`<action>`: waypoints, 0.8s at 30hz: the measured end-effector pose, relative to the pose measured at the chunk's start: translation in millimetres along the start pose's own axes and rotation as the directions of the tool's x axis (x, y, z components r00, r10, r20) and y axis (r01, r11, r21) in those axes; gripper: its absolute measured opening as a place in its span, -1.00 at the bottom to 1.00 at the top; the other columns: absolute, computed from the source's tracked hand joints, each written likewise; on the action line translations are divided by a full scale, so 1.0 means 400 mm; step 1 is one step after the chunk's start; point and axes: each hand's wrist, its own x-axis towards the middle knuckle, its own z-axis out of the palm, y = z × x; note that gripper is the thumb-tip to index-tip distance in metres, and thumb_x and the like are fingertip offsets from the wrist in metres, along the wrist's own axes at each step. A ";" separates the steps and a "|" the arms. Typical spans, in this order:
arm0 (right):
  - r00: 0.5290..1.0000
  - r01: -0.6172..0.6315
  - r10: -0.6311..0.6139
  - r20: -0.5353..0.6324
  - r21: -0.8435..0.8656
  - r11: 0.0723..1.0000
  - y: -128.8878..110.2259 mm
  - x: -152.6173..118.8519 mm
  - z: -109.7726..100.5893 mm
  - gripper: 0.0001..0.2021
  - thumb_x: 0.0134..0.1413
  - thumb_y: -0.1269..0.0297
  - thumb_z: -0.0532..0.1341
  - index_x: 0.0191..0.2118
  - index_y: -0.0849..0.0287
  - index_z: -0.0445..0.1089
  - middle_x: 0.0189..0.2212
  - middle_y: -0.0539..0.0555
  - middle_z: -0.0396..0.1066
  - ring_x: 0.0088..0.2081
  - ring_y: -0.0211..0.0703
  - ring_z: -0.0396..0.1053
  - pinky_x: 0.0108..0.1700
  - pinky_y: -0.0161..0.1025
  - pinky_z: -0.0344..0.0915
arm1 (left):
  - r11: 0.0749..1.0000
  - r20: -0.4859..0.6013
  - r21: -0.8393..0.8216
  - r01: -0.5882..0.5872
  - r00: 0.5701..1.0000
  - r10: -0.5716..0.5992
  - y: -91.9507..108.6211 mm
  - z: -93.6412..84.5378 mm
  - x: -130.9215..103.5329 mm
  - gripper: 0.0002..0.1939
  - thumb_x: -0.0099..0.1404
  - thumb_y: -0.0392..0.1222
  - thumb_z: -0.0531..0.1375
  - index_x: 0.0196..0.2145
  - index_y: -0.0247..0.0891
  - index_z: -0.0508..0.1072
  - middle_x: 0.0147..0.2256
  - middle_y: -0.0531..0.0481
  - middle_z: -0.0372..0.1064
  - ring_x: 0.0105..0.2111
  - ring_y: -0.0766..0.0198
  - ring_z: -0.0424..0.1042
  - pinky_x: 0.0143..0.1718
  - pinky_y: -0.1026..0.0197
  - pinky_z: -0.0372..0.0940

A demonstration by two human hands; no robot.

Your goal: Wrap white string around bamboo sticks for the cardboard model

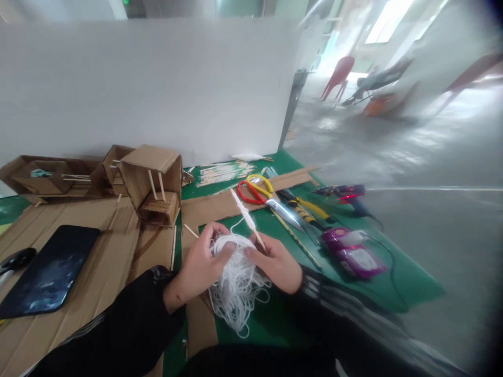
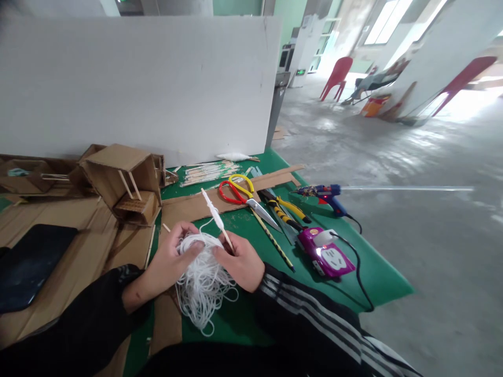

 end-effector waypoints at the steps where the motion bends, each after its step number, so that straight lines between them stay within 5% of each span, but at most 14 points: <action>1: 1.000 0.010 -0.010 -0.008 0.006 1.000 0.000 -0.001 0.000 -0.76 0.04 0.14 0.16 -0.47 0.15 0.13 -0.63 -0.14 0.05 -0.58 -0.35 0.01 -0.52 -0.34 -0.01 | 1.000 0.043 -0.013 0.010 0.999 -0.009 0.000 0.000 0.000 -0.76 0.23 -0.20 0.17 -0.14 -0.19 0.27 -0.28 0.05 0.30 -0.33 0.29 0.32 -0.30 0.27 0.25; 6: 1.000 0.016 -0.015 -0.007 0.041 0.999 0.006 -0.004 0.000 -0.77 0.06 0.14 0.16 -0.45 0.16 0.14 -0.62 -0.13 0.08 -0.58 -0.35 0.02 -0.52 -0.34 0.01 | 0.997 0.192 -0.053 0.052 0.981 -0.041 -0.002 0.004 0.000 -0.54 0.20 -0.17 0.22 0.04 -0.18 0.23 0.00 -0.08 0.28 -0.04 0.15 0.31 -0.06 0.19 0.24; 12: 1.000 0.016 -0.015 -0.011 0.078 0.997 0.008 -0.006 0.004 -0.78 0.06 0.14 0.16 -0.43 0.15 0.15 -0.62 -0.13 0.08 -0.59 -0.36 0.01 -0.54 -0.35 0.00 | 0.992 0.231 -0.036 0.117 0.967 -0.106 -0.011 0.009 0.003 -0.90 0.27 -0.18 0.09 -0.32 -0.25 0.34 -0.43 0.08 0.30 -0.40 0.28 0.30 -0.39 0.29 0.21; 24: 0.999 -0.004 0.009 -0.049 0.091 0.996 -0.002 -0.011 0.002 -0.77 0.09 0.10 0.17 -0.27 0.15 0.23 -0.66 -0.17 0.05 -0.63 -0.36 -0.02 -0.58 -0.36 -0.03 | 0.974 0.161 -0.155 0.162 0.977 -0.137 0.004 0.010 -0.001 -0.89 0.20 -0.18 0.16 -0.36 -0.22 0.28 -0.48 0.14 0.20 -0.47 0.34 0.20 -0.44 0.34 0.14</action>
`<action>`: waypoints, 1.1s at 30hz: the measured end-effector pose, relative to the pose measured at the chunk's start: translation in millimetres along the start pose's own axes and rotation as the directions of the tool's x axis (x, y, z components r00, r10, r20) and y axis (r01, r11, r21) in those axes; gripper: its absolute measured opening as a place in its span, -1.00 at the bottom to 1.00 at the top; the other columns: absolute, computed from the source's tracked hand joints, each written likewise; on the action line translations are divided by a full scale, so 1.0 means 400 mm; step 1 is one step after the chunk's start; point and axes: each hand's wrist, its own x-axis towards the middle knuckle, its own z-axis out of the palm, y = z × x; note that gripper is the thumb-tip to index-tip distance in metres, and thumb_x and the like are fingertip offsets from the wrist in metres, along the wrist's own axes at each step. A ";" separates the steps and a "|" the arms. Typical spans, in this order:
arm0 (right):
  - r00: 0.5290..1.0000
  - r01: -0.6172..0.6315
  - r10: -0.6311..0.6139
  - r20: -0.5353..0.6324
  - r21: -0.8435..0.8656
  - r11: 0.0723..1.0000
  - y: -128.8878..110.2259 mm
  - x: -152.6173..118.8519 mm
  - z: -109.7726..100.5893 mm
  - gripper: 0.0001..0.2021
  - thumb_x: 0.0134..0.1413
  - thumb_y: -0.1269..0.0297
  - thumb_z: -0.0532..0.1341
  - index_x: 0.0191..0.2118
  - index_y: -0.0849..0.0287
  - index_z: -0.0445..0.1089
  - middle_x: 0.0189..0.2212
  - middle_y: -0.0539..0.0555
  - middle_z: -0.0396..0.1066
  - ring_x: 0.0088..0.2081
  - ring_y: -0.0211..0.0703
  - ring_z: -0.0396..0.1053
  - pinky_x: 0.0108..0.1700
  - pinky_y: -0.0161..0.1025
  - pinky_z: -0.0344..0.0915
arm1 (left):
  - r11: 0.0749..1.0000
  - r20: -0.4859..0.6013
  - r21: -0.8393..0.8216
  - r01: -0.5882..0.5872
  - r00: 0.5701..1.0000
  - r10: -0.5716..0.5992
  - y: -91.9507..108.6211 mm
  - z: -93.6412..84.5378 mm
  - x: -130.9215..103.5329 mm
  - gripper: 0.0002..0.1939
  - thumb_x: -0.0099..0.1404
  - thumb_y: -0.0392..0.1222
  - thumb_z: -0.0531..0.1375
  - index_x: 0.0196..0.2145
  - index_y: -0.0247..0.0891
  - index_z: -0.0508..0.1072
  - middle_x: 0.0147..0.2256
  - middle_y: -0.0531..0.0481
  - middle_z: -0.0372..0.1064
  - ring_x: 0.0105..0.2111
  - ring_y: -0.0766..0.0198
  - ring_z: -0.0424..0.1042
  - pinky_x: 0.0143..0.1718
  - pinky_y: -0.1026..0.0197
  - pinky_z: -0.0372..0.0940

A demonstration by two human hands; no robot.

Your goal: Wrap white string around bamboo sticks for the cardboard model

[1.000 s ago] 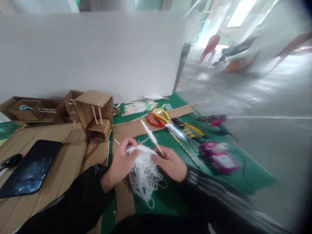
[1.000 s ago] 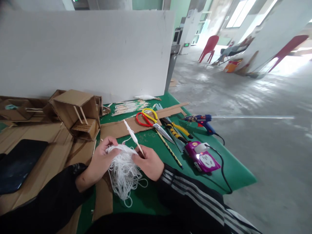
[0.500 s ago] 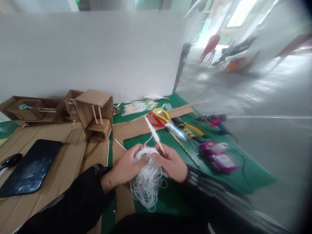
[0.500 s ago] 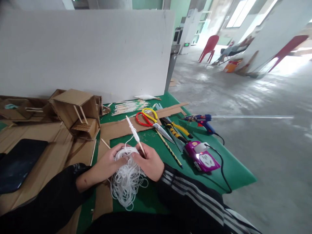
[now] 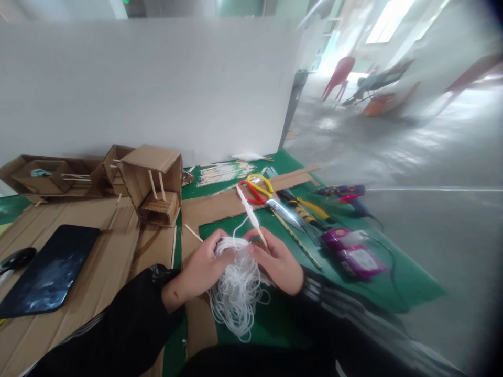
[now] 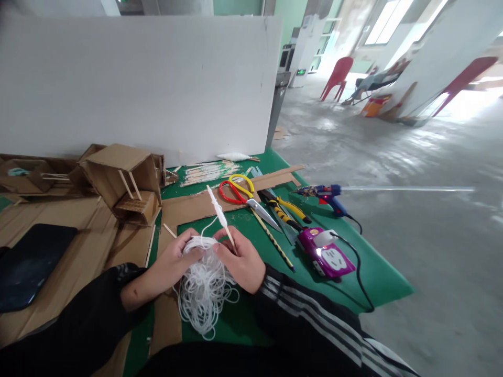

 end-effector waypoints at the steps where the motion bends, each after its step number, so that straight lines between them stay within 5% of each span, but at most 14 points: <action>1: 1.000 0.000 0.000 -0.006 0.012 1.000 0.000 0.000 0.000 -0.77 0.10 0.09 0.16 -0.26 0.15 0.24 -0.67 -0.17 0.04 -0.64 -0.36 -0.03 -0.60 -0.36 -0.05 | 1.000 0.010 -0.025 0.013 1.000 -0.012 -0.001 -0.002 0.000 -0.90 0.20 -0.19 0.17 -0.35 -0.22 0.29 -0.47 0.13 0.21 -0.46 0.34 0.21 -0.44 0.33 0.14; 9: 0.995 0.091 -0.090 -0.047 0.030 0.995 -0.003 -0.013 -0.006 -0.72 0.15 0.04 0.14 -0.38 0.18 0.28 -0.73 -0.18 0.00 -0.69 -0.40 -0.08 -0.64 -0.35 -0.13 | 0.914 0.097 -0.380 0.144 0.989 -0.115 -0.012 -0.006 0.002 -0.83 0.18 -0.12 0.20 -0.41 -0.28 0.35 -0.52 0.13 0.23 -0.55 0.41 0.19 -0.51 0.36 0.08; 16: 0.951 0.263 -0.295 -0.089 -0.263 0.928 -0.018 -0.027 -0.020 -0.73 0.17 0.09 0.09 -0.35 0.19 0.37 -0.70 -0.12 0.07 -0.66 -0.34 0.03 -0.60 -0.32 0.00 | 0.906 0.014 -0.393 0.160 0.986 -0.168 0.004 0.007 0.006 -0.80 0.14 -0.10 0.25 -0.40 -0.28 0.38 -0.51 0.11 0.31 -0.55 0.40 0.26 -0.48 0.34 0.13; 22: 0.977 0.159 -0.198 -0.074 -0.361 0.919 -0.013 -0.013 -0.009 -0.75 0.09 0.20 0.18 -0.12 0.18 0.35 -0.67 -0.16 0.02 -0.62 -0.33 0.02 -0.54 -0.33 0.05 | 0.906 0.073 -0.389 0.164 0.986 -0.147 0.008 0.010 -0.004 -0.87 0.12 -0.20 0.23 -0.38 -0.26 0.35 -0.52 0.13 0.28 -0.55 0.41 0.24 -0.49 0.35 0.11; 33: 0.990 0.109 -0.136 -0.041 -0.401 0.909 -0.003 -0.007 0.000 -0.83 0.10 0.23 0.14 -0.45 0.18 0.31 -0.67 -0.11 0.14 -0.61 -0.34 0.08 -0.53 -0.34 0.05 | 0.788 0.093 -0.569 0.235 0.971 -0.222 0.012 0.015 -0.012 -0.87 0.10 -0.23 0.26 -0.37 -0.28 0.40 -0.51 0.12 0.32 -0.56 0.42 0.28 -0.49 0.38 0.13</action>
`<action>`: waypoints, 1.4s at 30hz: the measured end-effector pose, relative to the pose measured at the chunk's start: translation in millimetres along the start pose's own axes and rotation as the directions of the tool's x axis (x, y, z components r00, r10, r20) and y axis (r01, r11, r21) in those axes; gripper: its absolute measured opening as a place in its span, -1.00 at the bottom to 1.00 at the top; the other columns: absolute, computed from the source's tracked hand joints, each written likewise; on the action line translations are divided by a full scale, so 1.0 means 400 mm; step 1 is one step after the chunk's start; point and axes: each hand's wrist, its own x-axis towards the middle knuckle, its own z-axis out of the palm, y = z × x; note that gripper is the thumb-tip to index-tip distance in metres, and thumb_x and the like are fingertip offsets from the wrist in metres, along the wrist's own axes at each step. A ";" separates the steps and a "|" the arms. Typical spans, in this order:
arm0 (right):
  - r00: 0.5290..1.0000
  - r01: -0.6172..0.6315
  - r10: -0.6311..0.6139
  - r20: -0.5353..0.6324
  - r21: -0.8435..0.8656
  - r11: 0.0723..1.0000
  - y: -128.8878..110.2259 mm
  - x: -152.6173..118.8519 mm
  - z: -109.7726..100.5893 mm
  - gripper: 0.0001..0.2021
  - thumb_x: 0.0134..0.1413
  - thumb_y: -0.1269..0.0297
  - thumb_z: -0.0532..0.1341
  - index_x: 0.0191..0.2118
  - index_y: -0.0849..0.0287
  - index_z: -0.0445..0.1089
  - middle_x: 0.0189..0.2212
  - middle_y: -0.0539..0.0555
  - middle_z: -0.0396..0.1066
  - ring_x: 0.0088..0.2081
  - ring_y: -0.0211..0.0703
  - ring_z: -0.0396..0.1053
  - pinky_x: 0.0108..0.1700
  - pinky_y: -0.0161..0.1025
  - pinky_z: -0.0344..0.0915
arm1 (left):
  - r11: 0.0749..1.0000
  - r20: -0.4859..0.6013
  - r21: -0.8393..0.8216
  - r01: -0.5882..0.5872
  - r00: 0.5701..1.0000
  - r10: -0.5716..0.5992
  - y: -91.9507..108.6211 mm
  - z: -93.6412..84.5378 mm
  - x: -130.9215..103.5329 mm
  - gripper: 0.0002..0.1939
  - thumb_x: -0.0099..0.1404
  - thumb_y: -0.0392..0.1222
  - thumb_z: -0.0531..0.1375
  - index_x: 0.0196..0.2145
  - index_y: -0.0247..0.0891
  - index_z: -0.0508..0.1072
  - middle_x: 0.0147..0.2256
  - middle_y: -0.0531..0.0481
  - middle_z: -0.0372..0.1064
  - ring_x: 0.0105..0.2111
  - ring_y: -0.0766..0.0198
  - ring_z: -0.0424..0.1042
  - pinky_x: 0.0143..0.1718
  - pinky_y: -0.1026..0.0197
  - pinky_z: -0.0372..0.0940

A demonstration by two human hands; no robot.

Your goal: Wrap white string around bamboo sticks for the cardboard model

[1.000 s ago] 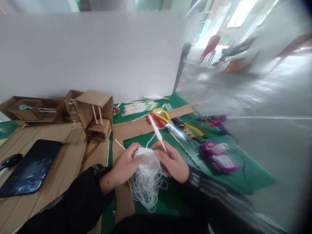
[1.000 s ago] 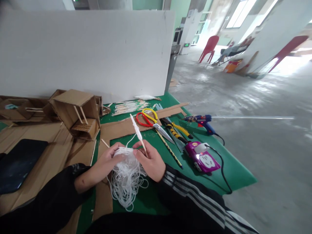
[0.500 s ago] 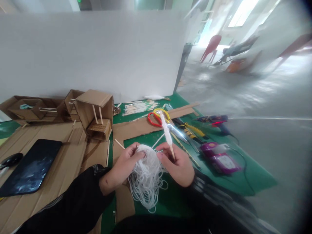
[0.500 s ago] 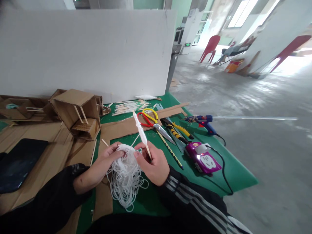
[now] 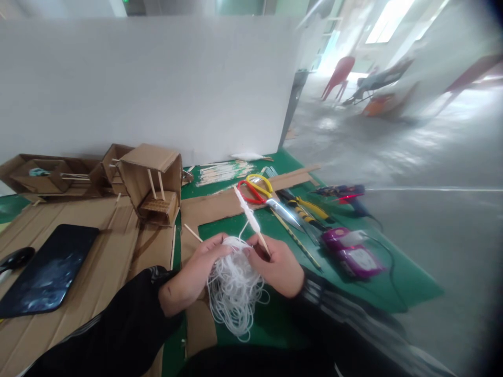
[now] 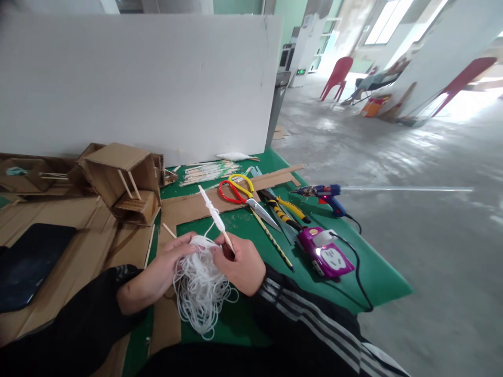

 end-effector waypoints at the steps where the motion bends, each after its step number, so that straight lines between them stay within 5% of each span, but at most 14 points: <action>1: 1.000 -0.004 0.004 0.002 0.003 1.000 0.001 -0.001 0.001 -0.83 0.10 0.23 0.14 -0.45 0.18 0.31 -0.67 -0.11 0.16 -0.61 -0.34 0.09 -0.53 -0.34 0.05 | 1.000 -0.021 -0.018 0.016 1.000 -0.017 0.002 0.002 -0.002 -0.86 0.09 -0.23 0.27 -0.35 -0.28 0.41 -0.49 0.09 0.35 -0.53 0.40 0.31 -0.46 0.37 0.16; 8: 0.997 -0.019 0.008 0.074 0.138 0.990 -0.011 -0.002 -0.003 -0.80 0.07 0.16 0.17 -0.32 0.20 0.37 -0.66 -0.12 0.15 -0.61 -0.34 0.06 -0.54 -0.35 0.03 | 1.000 0.007 -0.008 -0.002 1.000 0.002 0.001 0.002 0.001 -0.84 0.08 -0.21 0.30 -0.38 -0.29 0.43 -0.51 0.08 0.37 -0.55 0.39 0.32 -0.48 0.36 0.18; 22: 0.992 -0.085 0.059 0.110 0.244 0.966 -0.008 -0.001 -0.002 -0.80 0.08 0.17 0.16 -0.44 0.19 0.29 -0.65 -0.09 0.20 -0.61 -0.34 0.10 -0.56 -0.36 0.05 | 0.984 0.051 0.181 -0.001 0.999 -0.009 -0.023 -0.014 0.012 -0.83 0.12 -0.17 0.28 -0.34 -0.29 0.43 -0.47 0.08 0.36 -0.53 0.39 0.31 -0.46 0.33 0.18; 38: 0.989 -0.067 0.041 0.139 0.182 0.981 -0.002 0.005 -0.001 -0.84 -0.01 0.23 0.20 -0.41 0.20 0.25 -0.65 -0.15 0.04 -0.60 -0.37 -0.02 -0.56 -0.36 -0.05 | 0.954 0.079 0.277 -0.118 0.992 0.100 -0.021 -0.014 0.014 -0.69 0.07 -0.22 0.30 -0.51 -0.26 0.17 -0.57 0.22 0.04 -0.60 0.49 0.04 -0.57 0.41 0.02; 42: 0.985 -0.041 0.015 0.175 0.145 0.989 -0.002 0.001 -0.005 -0.86 -0.02 0.26 0.18 -0.45 0.19 0.23 -0.64 -0.14 0.05 -0.59 -0.37 -0.02 -0.55 -0.36 -0.04 | 0.935 0.054 0.332 -0.123 0.992 0.111 -0.013 -0.014 0.010 -0.74 0.09 -0.24 0.27 -0.47 -0.24 0.19 -0.54 0.20 0.10 -0.57 0.46 0.10 -0.55 0.40 0.06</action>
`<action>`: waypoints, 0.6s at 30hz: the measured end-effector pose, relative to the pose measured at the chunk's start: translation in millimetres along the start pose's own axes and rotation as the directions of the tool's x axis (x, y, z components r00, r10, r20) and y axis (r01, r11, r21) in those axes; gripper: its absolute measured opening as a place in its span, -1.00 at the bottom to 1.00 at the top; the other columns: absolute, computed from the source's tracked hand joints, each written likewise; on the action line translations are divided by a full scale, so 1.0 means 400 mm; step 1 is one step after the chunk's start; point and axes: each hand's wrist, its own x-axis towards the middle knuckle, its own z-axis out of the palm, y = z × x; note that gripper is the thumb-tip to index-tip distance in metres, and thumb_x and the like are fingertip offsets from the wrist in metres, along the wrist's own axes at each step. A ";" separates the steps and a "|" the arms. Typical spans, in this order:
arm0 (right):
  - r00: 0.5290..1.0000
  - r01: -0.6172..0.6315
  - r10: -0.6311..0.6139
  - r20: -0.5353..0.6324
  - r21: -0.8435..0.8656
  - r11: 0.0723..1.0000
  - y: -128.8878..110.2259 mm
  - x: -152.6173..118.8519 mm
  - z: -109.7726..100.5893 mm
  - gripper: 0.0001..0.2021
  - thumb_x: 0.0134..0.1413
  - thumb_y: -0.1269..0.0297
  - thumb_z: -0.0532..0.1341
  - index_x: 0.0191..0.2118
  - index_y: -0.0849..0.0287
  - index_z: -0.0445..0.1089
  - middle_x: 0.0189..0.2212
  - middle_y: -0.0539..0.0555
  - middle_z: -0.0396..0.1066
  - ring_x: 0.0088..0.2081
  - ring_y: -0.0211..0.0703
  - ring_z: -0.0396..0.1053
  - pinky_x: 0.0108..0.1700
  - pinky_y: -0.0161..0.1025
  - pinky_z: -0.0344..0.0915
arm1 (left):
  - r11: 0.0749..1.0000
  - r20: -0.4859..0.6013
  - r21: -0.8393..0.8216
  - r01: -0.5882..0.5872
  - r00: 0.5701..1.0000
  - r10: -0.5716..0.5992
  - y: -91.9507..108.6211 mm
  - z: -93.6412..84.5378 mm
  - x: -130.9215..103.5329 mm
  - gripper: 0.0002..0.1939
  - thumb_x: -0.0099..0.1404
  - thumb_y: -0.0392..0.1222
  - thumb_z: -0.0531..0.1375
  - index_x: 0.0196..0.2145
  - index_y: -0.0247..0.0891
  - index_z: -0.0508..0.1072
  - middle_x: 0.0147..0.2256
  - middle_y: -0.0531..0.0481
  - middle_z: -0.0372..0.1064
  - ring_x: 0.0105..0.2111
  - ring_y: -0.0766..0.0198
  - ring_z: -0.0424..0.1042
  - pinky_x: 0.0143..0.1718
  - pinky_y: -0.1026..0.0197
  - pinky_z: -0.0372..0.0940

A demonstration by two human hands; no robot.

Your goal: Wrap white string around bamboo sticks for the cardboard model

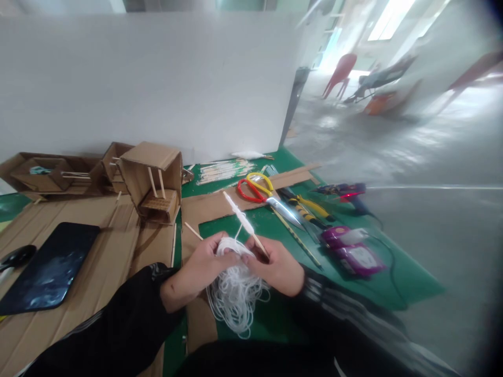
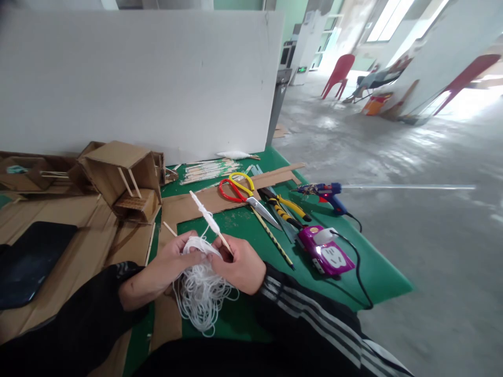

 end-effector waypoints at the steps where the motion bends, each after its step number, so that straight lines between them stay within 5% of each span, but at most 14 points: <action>1: 1.000 0.001 -0.001 0.003 -0.010 1.000 0.001 -0.001 0.000 -0.88 -0.02 0.27 0.17 -0.46 0.19 0.23 -0.64 -0.14 0.06 -0.58 -0.36 -0.01 -0.55 -0.36 -0.03 | 1.000 -0.013 0.030 0.000 1.000 0.001 0.001 -0.001 0.000 -0.77 0.10 -0.24 0.26 -0.44 -0.23 0.21 -0.53 0.19 0.13 -0.56 0.44 0.13 -0.54 0.39 0.09; 4: 1.000 0.003 -0.004 -0.015 -0.053 0.999 0.003 -0.001 0.003 -0.90 -0.02 0.30 0.14 -0.47 0.19 0.21 -0.63 -0.13 0.07 -0.58 -0.36 0.00 -0.53 -0.36 -0.01 | 0.975 -0.126 0.219 -0.042 0.990 0.071 0.004 -0.005 0.000 -0.85 0.12 -0.29 0.19 -0.32 -0.21 0.31 -0.44 0.11 0.28 -0.47 0.33 0.27 -0.46 0.33 0.18; 8: 0.999 0.020 -0.023 -0.026 -0.112 0.994 0.007 0.002 0.005 -0.90 -0.02 0.33 0.12 -0.48 0.18 0.20 -0.63 -0.13 0.07 -0.58 -0.35 0.01 -0.52 -0.36 0.00 | 0.861 -0.176 0.493 -0.127 0.954 0.241 0.013 -0.009 -0.002 -0.69 0.14 -0.35 0.11 -0.14 -0.17 0.41 -0.19 -0.02 0.38 -0.21 0.17 0.35 -0.24 0.22 0.24; 10: 0.999 0.022 -0.026 -0.034 -0.125 0.992 0.009 0.004 0.005 -0.91 -0.03 0.34 0.11 -0.48 0.17 0.20 -0.63 -0.13 0.07 -0.57 -0.35 0.02 -0.52 -0.36 0.00 | 0.890 -0.112 0.434 -0.140 0.972 0.208 0.021 -0.011 -0.005 -0.69 0.17 -0.34 0.10 -0.12 -0.16 0.41 -0.19 -0.02 0.38 -0.22 0.18 0.36 -0.23 0.21 0.23; 14: 0.998 -0.002 -0.007 -0.064 -0.139 0.990 0.008 0.004 0.004 -0.91 -0.03 0.33 0.10 -0.49 0.17 0.18 -0.63 -0.12 0.08 -0.57 -0.33 0.04 -0.51 -0.35 0.02 | 0.999 0.069 0.042 -0.011 0.998 0.008 0.041 -0.019 -0.012 -0.78 0.21 -0.24 0.18 -0.16 -0.19 0.34 -0.33 0.05 0.35 -0.40 0.32 0.34 -0.38 0.30 0.21; 18: 0.995 -0.032 0.016 -0.094 -0.168 0.985 0.005 0.003 0.005 -0.91 -0.04 0.32 0.10 -0.49 0.17 0.19 -0.64 -0.13 0.07 -0.57 -0.33 0.04 -0.51 -0.34 0.02 | 0.992 0.092 -0.122 0.041 0.995 -0.029 0.053 -0.028 -0.014 -0.77 0.19 -0.21 0.25 -0.21 -0.23 0.31 -0.42 0.08 0.30 -0.48 0.40 0.28 -0.44 0.35 0.17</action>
